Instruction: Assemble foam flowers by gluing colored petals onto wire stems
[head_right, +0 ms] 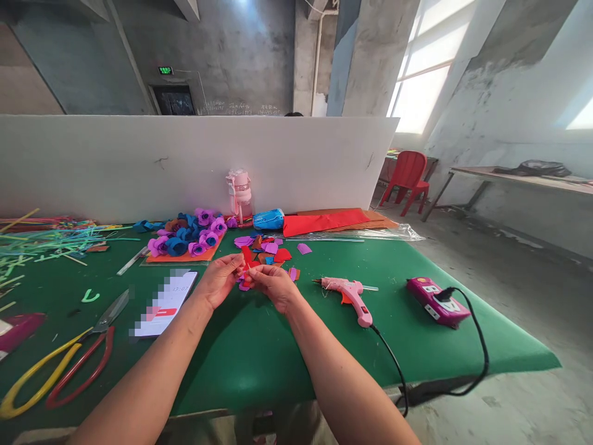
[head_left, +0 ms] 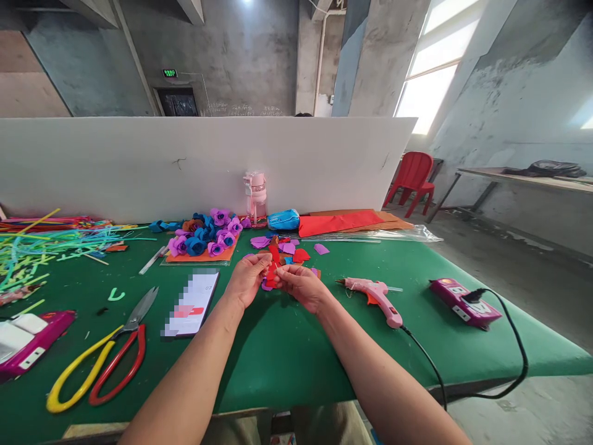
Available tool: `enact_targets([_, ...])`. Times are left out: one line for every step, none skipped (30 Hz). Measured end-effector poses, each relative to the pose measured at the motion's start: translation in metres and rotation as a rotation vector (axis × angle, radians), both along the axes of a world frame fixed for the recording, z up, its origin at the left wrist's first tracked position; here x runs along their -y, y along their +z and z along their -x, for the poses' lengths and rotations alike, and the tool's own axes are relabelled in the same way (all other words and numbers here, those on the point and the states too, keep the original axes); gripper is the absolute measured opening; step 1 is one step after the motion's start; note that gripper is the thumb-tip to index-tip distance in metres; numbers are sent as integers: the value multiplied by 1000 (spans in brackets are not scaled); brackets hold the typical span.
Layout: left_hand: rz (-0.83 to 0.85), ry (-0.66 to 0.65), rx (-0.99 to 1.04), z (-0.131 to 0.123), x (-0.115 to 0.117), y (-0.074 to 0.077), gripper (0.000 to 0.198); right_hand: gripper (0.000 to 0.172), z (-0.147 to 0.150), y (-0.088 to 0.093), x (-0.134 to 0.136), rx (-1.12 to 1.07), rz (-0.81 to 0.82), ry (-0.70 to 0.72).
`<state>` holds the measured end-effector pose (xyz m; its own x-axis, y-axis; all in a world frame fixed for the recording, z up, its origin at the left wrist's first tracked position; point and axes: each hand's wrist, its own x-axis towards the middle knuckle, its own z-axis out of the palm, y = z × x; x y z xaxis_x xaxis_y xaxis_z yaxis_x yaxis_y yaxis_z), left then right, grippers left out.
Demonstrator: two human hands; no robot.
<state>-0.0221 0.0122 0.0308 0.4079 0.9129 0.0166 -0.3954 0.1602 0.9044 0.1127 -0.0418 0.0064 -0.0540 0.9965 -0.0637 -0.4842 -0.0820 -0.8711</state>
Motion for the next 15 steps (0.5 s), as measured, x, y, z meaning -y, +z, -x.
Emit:
enact_targets([-7, -13, -6, 0, 1, 0, 28, 30, 0, 0, 0, -2, 3, 4])
enact_targets([-13, -22, -9, -1, 1, -1, 28, 29, 0, 0, 0, -5, 5, 7])
enact_targets([-18, -27, -11, -1, 2, -1, 28, 29, 0, 0, 1, -7, 7, 10])
enact_targets([-20, -27, -13, -1, 2, -1, 28, 29, 1, 0, 1, -9, 9, 13])
enact_targets([-22, -27, -17, -2, 2, -1, 27, 29, 1, 0, 1, -11, 11, 19])
enact_targets([-23, -24, -20, -2, 2, 0, 27, 29, 1, -1, 1, -14, 13, 27])
enact_targets([-25, -21, -24, -2, 3, 0, 26, 29, 1, -1, 1, -16, 15, 36])
enact_targets([-26, -17, -26, -2, 3, 1, 26, 29, 0, -1, 1, -18, 17, 46])
enact_targets([-26, -14, -27, -2, 3, 1, 26, 29, 0, -1, 1, -21, 19, 54])
enact_targets([-26, -11, -25, -2, 3, 1, 26, 29, 0, -1, 0, -25, 20, 60])
enact_targets([-24, -10, -20, -2, 3, 2, 26, 29, 0, -1, 0, -28, 21, 64])
enact_targets([-19, -9, -14, -2, 3, 2, 26, 30, 0, -1, 0, -30, 22, 67])
enact_targets([-13, -9, -8, -1, 3, 2, 26, 30, 0, -1, 0, -33, 23, 70])
enact_targets([-8, -11, -2, -1, 3, 3, 26, 30, 0, -1, 0, -36, 23, 73])
enact_targets([-3, -15, 3, -1, 4, 3, 27, 30, 0, -1, 1, -38, 23, 77])
